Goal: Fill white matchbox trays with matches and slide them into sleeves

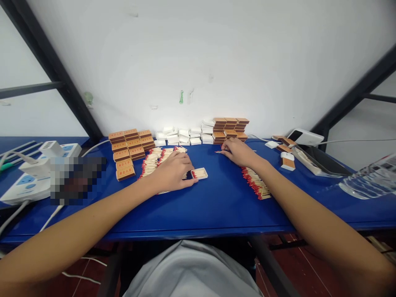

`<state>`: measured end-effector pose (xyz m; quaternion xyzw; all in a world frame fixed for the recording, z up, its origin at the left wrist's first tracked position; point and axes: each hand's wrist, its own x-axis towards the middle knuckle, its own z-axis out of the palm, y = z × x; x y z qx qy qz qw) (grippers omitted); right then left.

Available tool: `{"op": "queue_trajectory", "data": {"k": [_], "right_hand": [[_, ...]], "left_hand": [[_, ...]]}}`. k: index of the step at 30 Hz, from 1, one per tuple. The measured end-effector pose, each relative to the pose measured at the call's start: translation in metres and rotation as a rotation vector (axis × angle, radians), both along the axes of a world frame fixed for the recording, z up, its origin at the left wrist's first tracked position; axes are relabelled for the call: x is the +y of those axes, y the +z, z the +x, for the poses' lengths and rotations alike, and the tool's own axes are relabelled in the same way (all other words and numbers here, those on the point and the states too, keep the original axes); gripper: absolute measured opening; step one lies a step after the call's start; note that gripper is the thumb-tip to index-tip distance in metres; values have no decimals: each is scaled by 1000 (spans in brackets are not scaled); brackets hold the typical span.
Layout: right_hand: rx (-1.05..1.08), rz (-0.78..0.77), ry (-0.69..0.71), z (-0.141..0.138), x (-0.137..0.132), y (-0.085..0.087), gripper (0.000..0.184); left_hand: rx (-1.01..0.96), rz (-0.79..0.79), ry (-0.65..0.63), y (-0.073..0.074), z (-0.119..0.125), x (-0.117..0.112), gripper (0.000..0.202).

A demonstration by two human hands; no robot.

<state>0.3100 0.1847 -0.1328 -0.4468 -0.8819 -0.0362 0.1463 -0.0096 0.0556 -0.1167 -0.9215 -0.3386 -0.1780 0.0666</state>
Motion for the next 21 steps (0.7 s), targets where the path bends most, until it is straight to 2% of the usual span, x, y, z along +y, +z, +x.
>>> {"op": "queue_trajectory", "data": {"k": [8,15,21], "right_hand": [[-43,-16,-1,1,4,0,18],[-161,5,-91,6,8,-2,23],[-187,47,-59,3,7,-6,29]], "left_hand": [[-2,2,-3,1,1,-1,36],[-9,-10,-1,0,0,0,35],[5,-16,6,1,0,0,38]]}}
